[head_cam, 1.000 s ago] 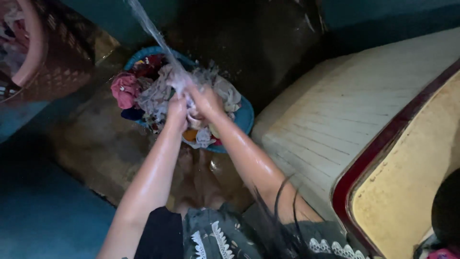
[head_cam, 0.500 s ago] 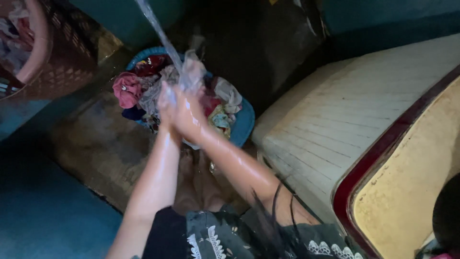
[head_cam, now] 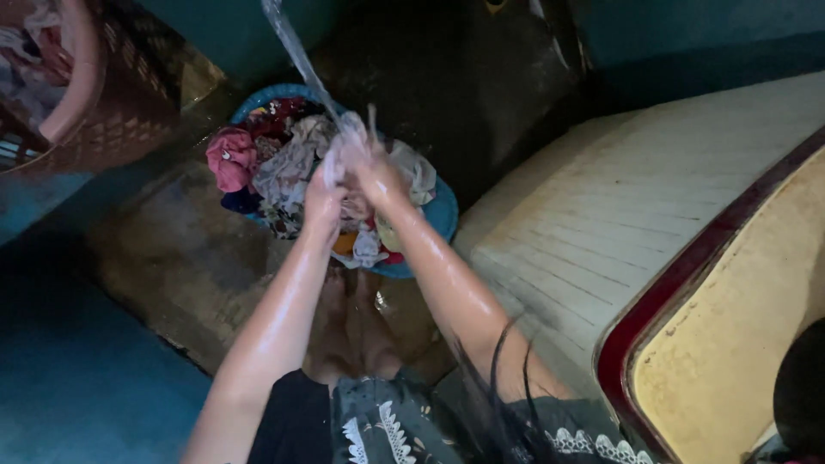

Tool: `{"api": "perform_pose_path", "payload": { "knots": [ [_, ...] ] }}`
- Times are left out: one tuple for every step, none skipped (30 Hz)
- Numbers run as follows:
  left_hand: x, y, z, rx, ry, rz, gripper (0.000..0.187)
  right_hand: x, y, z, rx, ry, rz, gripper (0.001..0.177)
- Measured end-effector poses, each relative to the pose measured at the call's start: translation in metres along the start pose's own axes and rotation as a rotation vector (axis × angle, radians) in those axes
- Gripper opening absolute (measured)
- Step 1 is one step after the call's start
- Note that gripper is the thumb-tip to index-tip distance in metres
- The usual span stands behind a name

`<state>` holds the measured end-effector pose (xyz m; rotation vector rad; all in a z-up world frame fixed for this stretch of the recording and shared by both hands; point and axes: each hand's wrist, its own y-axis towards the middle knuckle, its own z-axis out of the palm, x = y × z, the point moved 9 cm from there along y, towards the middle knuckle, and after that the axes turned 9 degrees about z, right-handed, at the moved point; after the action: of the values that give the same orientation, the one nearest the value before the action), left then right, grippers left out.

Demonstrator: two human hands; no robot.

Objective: The person is hand washing clothes in a basin under running water in a bathroom.

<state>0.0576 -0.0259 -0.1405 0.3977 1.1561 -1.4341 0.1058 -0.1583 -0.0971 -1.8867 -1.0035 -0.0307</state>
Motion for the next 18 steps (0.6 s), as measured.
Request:
{"api": "perform_pose_path", "payload": {
  "knots": [
    [-0.001,0.000,0.000,-0.002,-0.001,0.000,0.060,0.005,0.010,-0.002,0.001,-0.002,0.000,0.066],
    [-0.005,-0.001,0.007,0.084,0.058,0.032,0.059,0.006,0.020,-0.002,0.017,0.085,0.037,0.064],
    [-0.009,-0.003,0.014,0.171,0.116,0.062,0.059,0.007,0.029,-0.003,0.033,0.171,0.074,0.063],
    [0.008,0.000,0.001,0.165,0.116,0.058,0.059,-0.004,0.034,0.006,0.038,0.167,0.078,0.063],
    [0.026,0.003,-0.013,0.157,0.124,0.038,0.039,-0.005,0.036,0.003,-0.074,0.139,-0.048,0.057],
    [0.040,0.012,-0.025,0.153,0.136,0.027,0.024,0.001,0.039,-0.001,-0.189,0.116,-0.183,0.050],
    [0.033,0.014,-0.024,0.152,0.137,0.032,0.024,0.005,0.033,-0.001,-0.188,0.117,-0.188,0.050],
    [0.033,0.016,-0.030,0.067,0.001,-0.035,0.031,0.015,0.021,-0.007,-0.244,0.174,-0.292,0.043],
    [0.034,0.016,-0.034,-0.017,-0.134,-0.102,0.044,0.023,0.009,-0.013,-0.300,0.232,-0.396,0.037],
    [0.019,0.017,-0.027,-0.020,-0.135,-0.102,0.044,0.022,0.009,-0.012,-0.298,0.231,-0.396,0.037],
    [0.014,0.014,-0.024,-0.091,-0.173,-0.213,0.047,0.019,0.011,-0.010,-0.240,0.368,-0.400,0.036],
    [0.008,0.010,-0.020,-0.161,-0.210,-0.325,0.051,0.016,0.012,-0.008,-0.182,0.507,-0.399,0.037],
    [0.009,0.014,-0.022,-0.163,-0.208,-0.327,0.051,0.021,0.002,-0.014,-0.180,0.508,-0.396,0.037],
    [0.006,0.019,-0.020,-0.124,-0.201,-0.288,0.040,0.028,-0.010,-0.022,-0.183,0.515,-0.432,0.039],
    [0.003,0.023,-0.019,-0.085,-0.195,-0.249,0.030,0.035,-0.022,-0.029,-0.185,0.521,-0.467,0.043],
    [0.013,0.029,-0.024,-0.083,-0.196,-0.247,0.030,0.026,-0.013,-0.032,-0.188,0.521,-0.470,0.043],
    [0.016,0.038,-0.028,-0.037,-0.121,-0.165,0.025,0.020,-0.004,-0.031,-0.145,0.509,-0.493,0.047],
    [0.019,0.044,-0.032,0.004,-0.046,-0.085,0.020,0.012,0.003,-0.029,-0.099,0.496,-0.514,0.053]
  ]
}}
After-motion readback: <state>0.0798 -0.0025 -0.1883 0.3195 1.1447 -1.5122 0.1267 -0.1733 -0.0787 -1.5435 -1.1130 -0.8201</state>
